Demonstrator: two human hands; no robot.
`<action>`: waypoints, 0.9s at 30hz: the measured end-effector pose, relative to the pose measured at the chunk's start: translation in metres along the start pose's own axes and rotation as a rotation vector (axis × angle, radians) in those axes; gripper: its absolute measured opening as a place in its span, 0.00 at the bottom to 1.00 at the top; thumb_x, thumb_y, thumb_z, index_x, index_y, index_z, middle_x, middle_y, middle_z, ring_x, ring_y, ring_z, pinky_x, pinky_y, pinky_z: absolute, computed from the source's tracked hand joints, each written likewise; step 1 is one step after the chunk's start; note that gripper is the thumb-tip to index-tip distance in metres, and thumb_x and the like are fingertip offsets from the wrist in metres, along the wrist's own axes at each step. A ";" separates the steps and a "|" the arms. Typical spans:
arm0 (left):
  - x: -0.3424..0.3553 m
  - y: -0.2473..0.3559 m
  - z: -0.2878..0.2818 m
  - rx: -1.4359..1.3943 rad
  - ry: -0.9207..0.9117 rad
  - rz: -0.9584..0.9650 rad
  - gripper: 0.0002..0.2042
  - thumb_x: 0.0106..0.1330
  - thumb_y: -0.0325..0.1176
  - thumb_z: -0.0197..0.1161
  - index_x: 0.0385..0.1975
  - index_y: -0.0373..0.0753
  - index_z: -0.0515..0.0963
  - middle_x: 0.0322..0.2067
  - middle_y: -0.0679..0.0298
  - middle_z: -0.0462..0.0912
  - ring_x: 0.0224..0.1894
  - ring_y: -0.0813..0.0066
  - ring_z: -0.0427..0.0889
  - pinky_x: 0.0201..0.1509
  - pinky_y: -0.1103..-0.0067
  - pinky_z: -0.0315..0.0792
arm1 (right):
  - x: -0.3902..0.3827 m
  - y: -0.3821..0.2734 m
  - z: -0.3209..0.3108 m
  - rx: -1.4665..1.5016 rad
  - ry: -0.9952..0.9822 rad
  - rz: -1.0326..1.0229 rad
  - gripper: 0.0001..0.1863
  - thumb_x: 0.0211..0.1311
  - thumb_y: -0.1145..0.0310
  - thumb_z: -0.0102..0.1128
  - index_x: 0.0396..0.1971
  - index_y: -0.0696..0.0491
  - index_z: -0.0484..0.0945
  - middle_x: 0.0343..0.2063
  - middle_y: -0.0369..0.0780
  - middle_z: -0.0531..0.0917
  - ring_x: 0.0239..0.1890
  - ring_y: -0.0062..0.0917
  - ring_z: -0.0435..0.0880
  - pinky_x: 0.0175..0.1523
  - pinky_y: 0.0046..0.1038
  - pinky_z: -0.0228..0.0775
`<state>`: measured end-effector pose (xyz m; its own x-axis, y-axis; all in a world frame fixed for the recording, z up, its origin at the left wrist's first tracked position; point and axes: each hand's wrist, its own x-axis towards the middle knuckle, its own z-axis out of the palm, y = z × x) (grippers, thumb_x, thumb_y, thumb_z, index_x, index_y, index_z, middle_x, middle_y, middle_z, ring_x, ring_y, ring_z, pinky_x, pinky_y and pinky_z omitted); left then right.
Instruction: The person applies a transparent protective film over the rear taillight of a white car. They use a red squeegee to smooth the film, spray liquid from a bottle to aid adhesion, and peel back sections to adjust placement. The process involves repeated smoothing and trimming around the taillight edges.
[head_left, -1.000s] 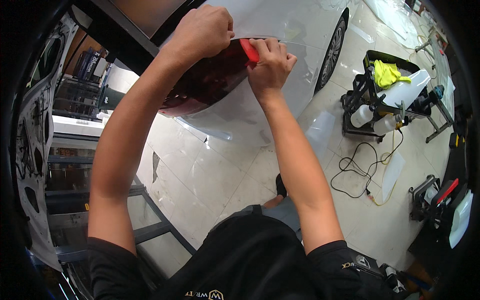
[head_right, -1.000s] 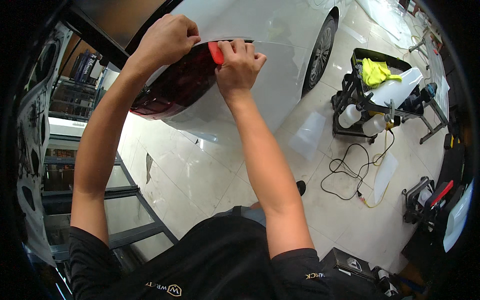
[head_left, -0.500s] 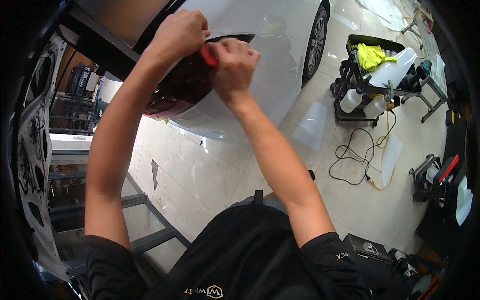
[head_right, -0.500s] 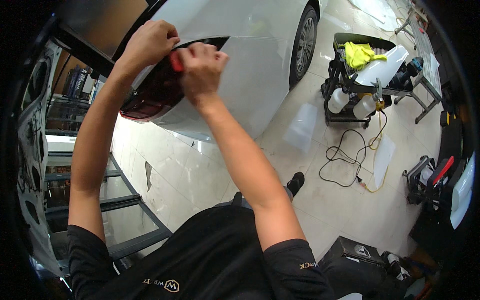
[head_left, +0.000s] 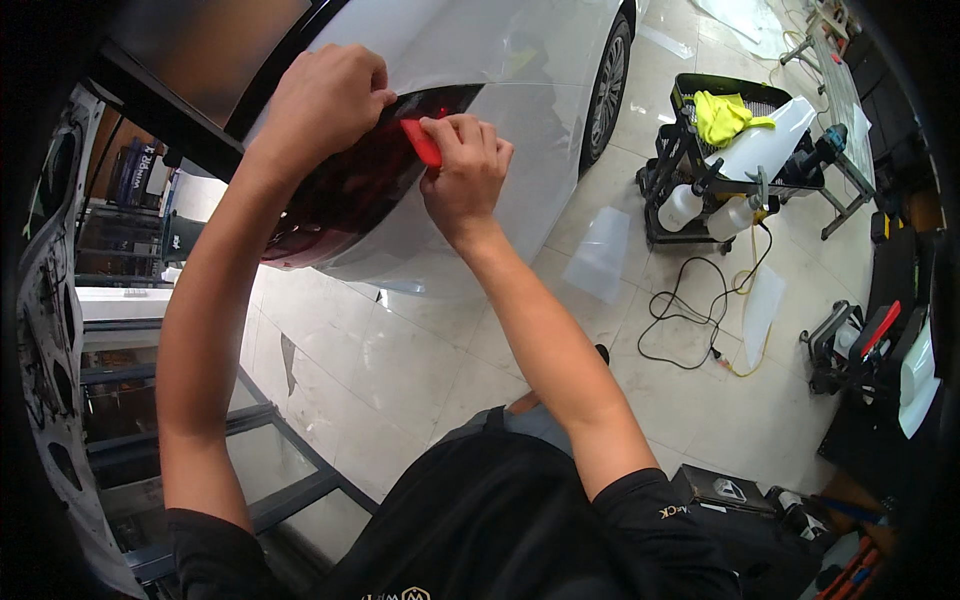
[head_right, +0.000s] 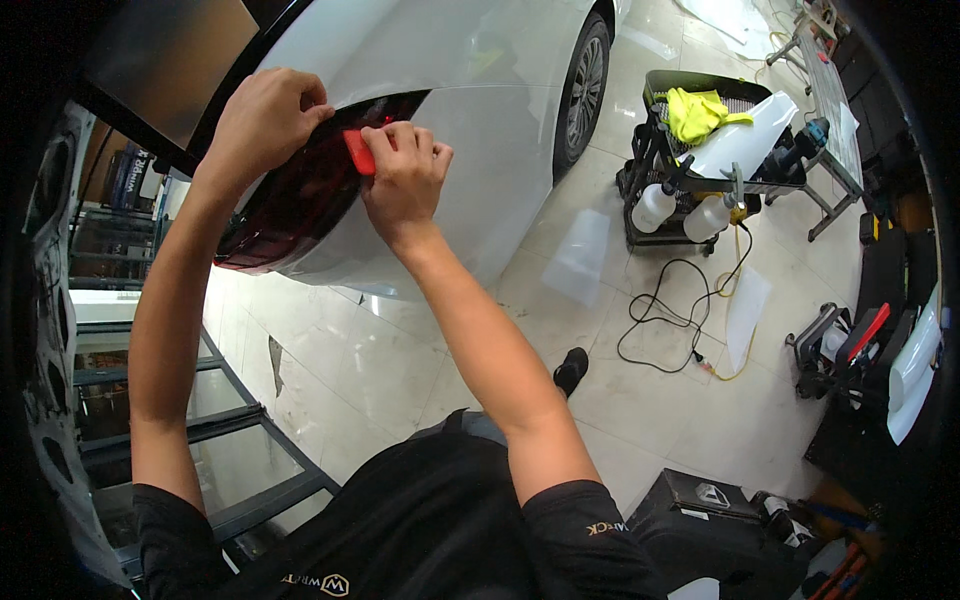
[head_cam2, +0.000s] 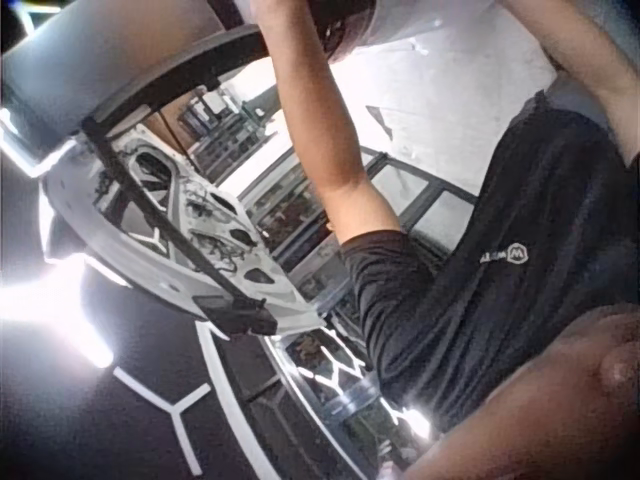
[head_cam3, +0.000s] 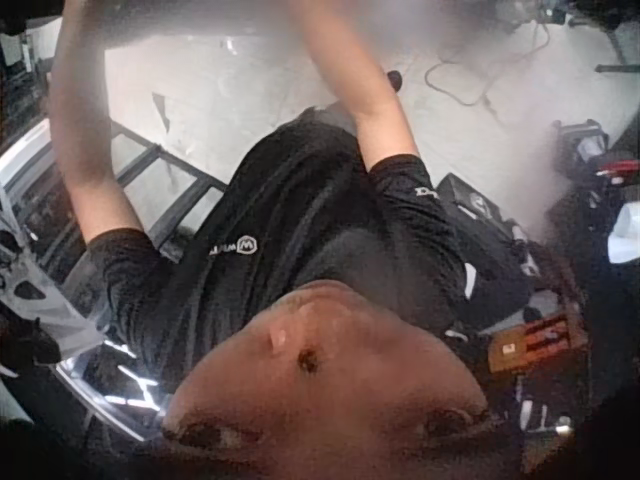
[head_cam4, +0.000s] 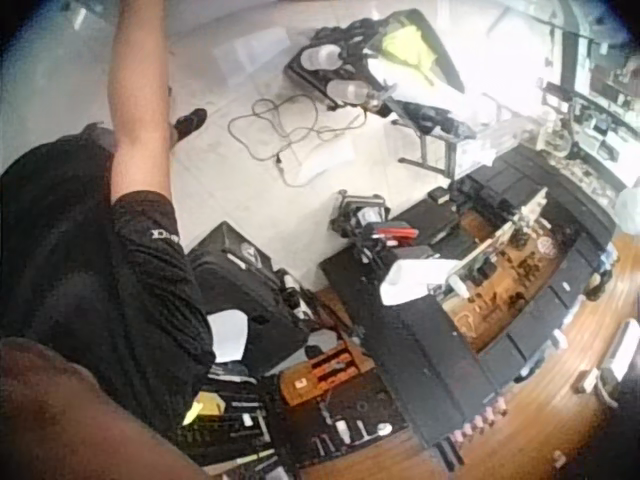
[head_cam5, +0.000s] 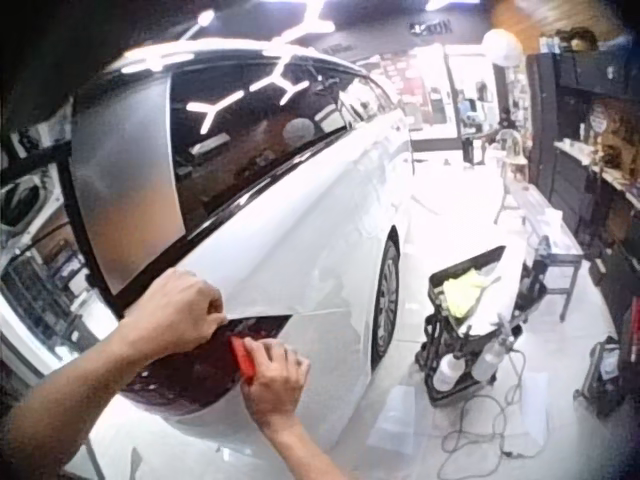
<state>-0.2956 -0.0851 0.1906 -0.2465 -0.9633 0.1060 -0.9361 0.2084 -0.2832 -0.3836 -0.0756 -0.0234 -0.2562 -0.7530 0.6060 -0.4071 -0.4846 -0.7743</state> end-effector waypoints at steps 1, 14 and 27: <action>0.001 -0.001 0.003 -0.011 0.009 0.007 0.10 0.68 0.36 0.73 0.40 0.36 0.91 0.34 0.51 0.90 0.44 0.50 0.88 0.54 0.61 0.79 | 0.002 -0.001 0.002 0.006 0.010 -0.032 0.20 0.54 0.77 0.66 0.47 0.42 0.89 0.47 0.34 0.86 0.53 0.37 0.82 0.58 0.45 0.65; 0.049 0.027 0.058 0.136 0.078 0.217 0.10 0.69 0.39 0.71 0.39 0.40 0.92 0.37 0.57 0.92 0.52 0.56 0.86 0.61 0.61 0.74 | -0.002 0.025 -0.002 -0.029 0.057 -0.026 0.20 0.53 0.80 0.64 0.44 0.43 0.91 0.47 0.36 0.87 0.53 0.38 0.84 0.57 0.43 0.68; -0.022 -0.017 -0.005 0.031 0.091 0.050 0.14 0.80 0.41 0.61 0.46 0.41 0.91 0.38 0.57 0.91 0.50 0.56 0.84 0.62 0.62 0.71 | -0.046 0.110 -0.046 -0.079 0.015 0.596 0.10 0.67 0.78 0.60 0.45 0.53 0.84 0.45 0.45 0.89 0.49 0.45 0.89 0.54 0.43 0.79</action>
<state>-0.2752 -0.0667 0.1977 -0.3154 -0.9323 0.1768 -0.9143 0.2488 -0.3196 -0.4569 -0.0737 -0.1283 -0.4720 -0.8784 0.0747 -0.2531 0.0539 -0.9659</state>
